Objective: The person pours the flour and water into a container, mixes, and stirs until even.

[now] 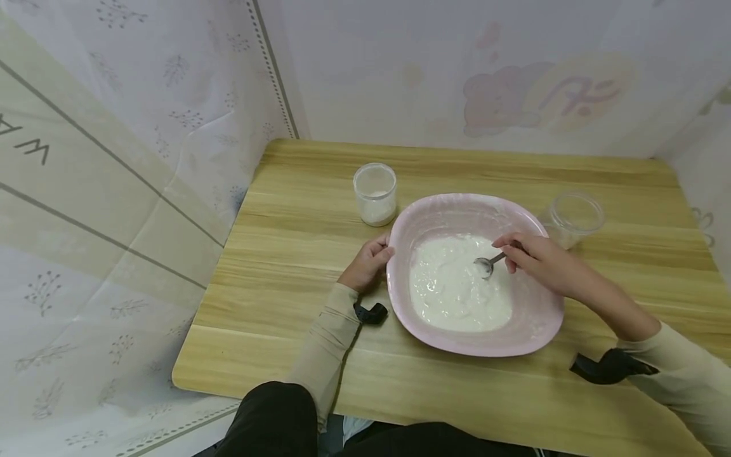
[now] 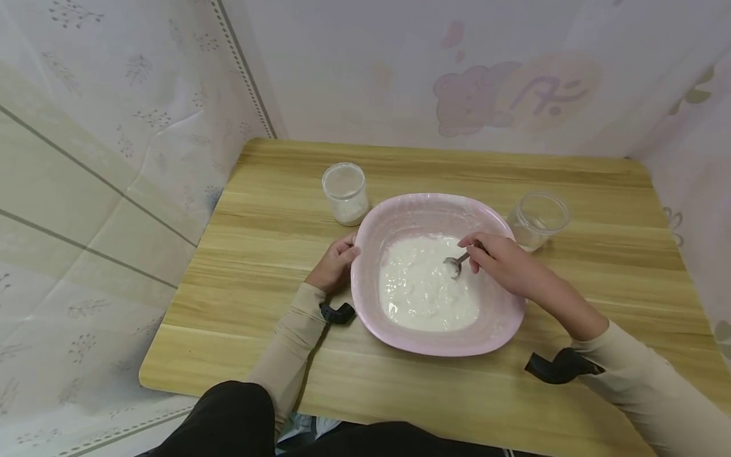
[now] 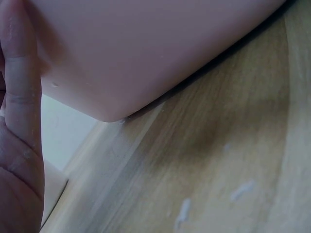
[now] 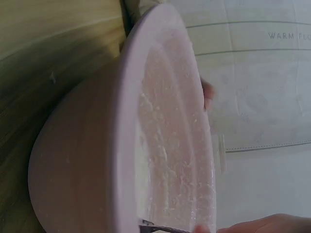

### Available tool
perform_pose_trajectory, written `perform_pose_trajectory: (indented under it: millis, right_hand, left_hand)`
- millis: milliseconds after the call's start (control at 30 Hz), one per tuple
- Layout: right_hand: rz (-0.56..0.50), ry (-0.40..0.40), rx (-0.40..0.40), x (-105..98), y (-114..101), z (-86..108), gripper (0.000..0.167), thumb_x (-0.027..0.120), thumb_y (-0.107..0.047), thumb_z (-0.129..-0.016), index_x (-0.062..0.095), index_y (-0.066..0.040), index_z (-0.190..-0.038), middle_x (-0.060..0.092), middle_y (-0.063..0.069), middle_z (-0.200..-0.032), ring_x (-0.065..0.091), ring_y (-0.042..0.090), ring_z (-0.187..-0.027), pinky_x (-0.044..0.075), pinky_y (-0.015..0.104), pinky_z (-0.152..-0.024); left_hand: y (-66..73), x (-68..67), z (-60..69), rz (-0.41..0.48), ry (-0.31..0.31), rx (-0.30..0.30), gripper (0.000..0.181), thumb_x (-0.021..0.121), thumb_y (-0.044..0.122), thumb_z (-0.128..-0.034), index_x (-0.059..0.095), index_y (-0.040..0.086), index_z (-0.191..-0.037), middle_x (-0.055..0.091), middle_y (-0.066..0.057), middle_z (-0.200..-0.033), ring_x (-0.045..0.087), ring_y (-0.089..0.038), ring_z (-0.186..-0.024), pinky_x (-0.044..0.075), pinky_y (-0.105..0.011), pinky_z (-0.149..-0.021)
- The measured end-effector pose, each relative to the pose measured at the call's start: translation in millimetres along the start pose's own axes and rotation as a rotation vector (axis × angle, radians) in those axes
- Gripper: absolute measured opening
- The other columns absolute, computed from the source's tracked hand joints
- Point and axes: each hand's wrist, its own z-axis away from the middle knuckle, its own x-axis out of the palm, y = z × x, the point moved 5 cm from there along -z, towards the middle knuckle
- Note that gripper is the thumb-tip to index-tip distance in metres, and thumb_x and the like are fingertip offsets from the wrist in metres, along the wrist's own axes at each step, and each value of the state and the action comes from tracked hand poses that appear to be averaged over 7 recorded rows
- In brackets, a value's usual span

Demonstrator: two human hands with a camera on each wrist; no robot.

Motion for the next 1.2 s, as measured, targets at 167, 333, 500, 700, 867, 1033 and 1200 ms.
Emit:
perform_pose_trajectory:
  millis: [167,333,500,700,867,1033,1200]
  right_hand:
    - [0.136,0.004,0.070,-1.4,-1.1,-1.2,0.032,0.045,-0.023,-0.112,0.069,-0.002,-0.105,0.065,-0.001,-0.076,0.045,0.009,-0.063,0.041,0.025,-0.063]
    - [0.296,-0.025,0.151,-7.4,0.3,-1.0,0.041,0.044,-0.034,-0.112,0.067,-0.003,-0.098,0.057,0.002,-0.067,0.046,0.015,-0.056,0.040,0.030,-0.054]
    - [0.306,-0.002,0.091,-9.7,-1.3,-1.3,0.038,0.049,-0.037,-0.110,0.067,-0.008,-0.094,0.055,-0.001,-0.067,0.048,0.013,-0.058,0.040,0.028,-0.055]
    - [0.305,0.048,0.026,-7.4,-1.7,-3.5,0.035,0.049,-0.036,-0.110,0.067,-0.010,-0.093,0.055,-0.001,-0.068,0.048,0.013,-0.060,0.040,0.028,-0.057]
    - [0.340,0.110,0.140,-14.0,0.8,-5.9,0.044,0.038,-0.036,-0.112,0.058,-0.006,-0.086,0.056,0.007,-0.070,0.049,0.020,-0.061,0.039,0.032,-0.056]
    - [0.294,0.130,0.183,-16.4,3.9,-16.2,0.047,0.035,-0.034,-0.111,0.059,-0.006,-0.081,0.065,0.009,-0.073,0.049,0.020,-0.057,0.039,0.032,-0.051]
    - [0.201,0.143,0.197,-18.1,10.4,-30.8,0.050,0.038,-0.033,-0.110,0.067,-0.007,-0.079,0.063,0.008,-0.068,0.046,0.019,-0.053,0.039,0.032,-0.047]
  left_hand:
    - [0.6,0.9,0.3,0.016,0.002,-0.003,0.037,0.048,0.019,-0.0997,0.048,-0.013,-0.119,0.068,-0.005,-0.096,0.068,-0.011,-0.079,0.059,-0.025,-0.068]
    - [0.7,2.0,0.4,0.007,-0.008,-0.001,0.025,0.047,0.018,-0.1003,0.052,-0.004,-0.111,0.067,-0.002,-0.091,0.067,-0.010,-0.076,0.058,-0.024,-0.066]
    - [1.1,3.0,0.9,0.011,-0.007,-0.007,0.017,0.047,0.016,-0.1000,0.052,0.001,-0.106,0.065,0.002,-0.085,0.064,-0.009,-0.073,0.055,-0.023,-0.064]
    - [2.2,2.9,0.6,-0.004,-0.007,0.000,0.022,0.048,0.019,-0.0993,0.052,-0.001,-0.108,0.065,0.001,-0.087,0.064,-0.009,-0.074,0.055,-0.023,-0.065]
    - [3.4,3.1,1.1,-0.033,-0.011,0.012,0.021,0.050,0.022,-0.0980,0.053,0.003,-0.105,0.065,0.002,-0.087,0.064,-0.009,-0.073,0.055,-0.023,-0.065]
    - [4.5,3.5,2.0,-0.057,-0.017,0.015,0.016,0.049,0.023,-0.0985,0.051,0.007,-0.101,0.063,0.005,-0.082,0.062,-0.008,-0.071,0.053,-0.023,-0.063]
    - [5.6,4.5,2.4,-0.061,-0.019,0.000,0.017,0.046,0.019,-0.1014,0.051,0.003,-0.103,0.063,0.005,-0.082,0.062,-0.008,-0.073,0.054,-0.023,-0.064]
